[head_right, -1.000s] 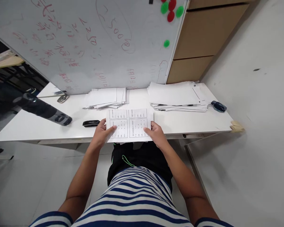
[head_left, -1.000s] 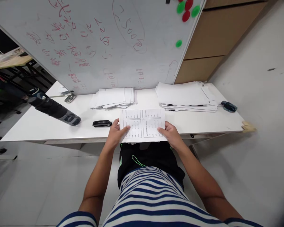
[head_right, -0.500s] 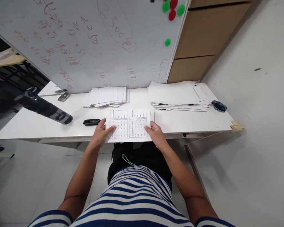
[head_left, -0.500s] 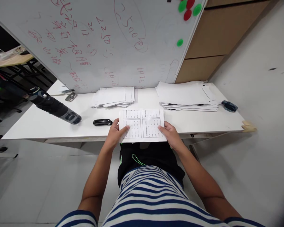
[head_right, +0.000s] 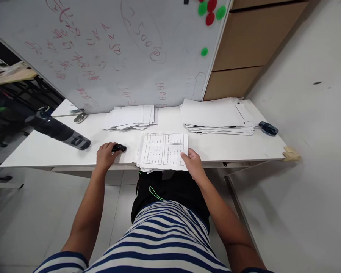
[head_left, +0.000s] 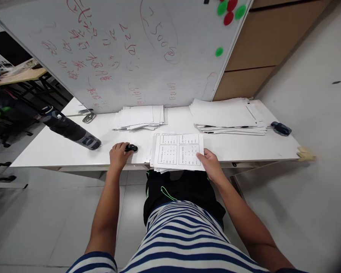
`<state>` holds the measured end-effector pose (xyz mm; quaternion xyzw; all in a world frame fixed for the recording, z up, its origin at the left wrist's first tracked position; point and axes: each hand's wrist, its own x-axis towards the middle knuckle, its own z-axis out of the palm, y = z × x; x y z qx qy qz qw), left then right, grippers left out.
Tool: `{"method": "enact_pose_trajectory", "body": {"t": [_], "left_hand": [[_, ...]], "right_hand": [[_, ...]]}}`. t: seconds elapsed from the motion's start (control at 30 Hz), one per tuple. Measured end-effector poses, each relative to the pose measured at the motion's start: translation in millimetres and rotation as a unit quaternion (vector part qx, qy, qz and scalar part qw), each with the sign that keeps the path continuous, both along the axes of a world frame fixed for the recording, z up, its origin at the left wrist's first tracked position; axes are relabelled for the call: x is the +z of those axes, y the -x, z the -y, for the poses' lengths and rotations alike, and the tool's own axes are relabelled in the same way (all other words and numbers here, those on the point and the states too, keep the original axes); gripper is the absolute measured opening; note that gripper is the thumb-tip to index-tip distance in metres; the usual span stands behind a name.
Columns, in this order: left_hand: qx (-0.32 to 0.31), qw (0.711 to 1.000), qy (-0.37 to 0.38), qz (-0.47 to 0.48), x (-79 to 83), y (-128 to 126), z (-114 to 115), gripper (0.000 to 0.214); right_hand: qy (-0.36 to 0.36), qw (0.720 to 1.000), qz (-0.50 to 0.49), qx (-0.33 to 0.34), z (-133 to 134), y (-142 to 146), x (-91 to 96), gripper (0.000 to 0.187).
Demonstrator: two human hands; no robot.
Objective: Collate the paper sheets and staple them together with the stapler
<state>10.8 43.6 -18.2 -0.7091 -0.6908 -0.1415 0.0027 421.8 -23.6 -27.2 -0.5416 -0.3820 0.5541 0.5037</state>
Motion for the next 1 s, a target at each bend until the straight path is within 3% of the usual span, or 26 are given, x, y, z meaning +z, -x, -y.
{"method": "enact_pose_trajectory", "body": {"t": [0.2,0.37,0.63,0.8,1.0], "left_hand": [[-0.037,0.992,0.005,0.119,13.9,-9,12,0.033],[-0.021,0.98,0.009,0.196,26.5,-21,30,0.039],[-0.035,0.983,0.037,0.175,28.1,-27,38,0.039],[-0.093,0.987,0.061,0.114,19.6,-16,24,0.04],[-0.089,0.98,0.141,0.107,17.0,8,8,0.037]], "right_hand": [[-0.019,0.999,0.009,0.045,-2,17,9.2,0.037],[-0.022,0.995,0.035,0.092,-8,39,17.2,0.039],[-0.038,0.989,0.049,0.131,-9,66,26.2,0.038],[-0.029,0.982,0.043,0.184,-11,94,15.3,0.036],[-0.018,0.967,0.038,0.25,-6,121,2.7,0.038]]}}
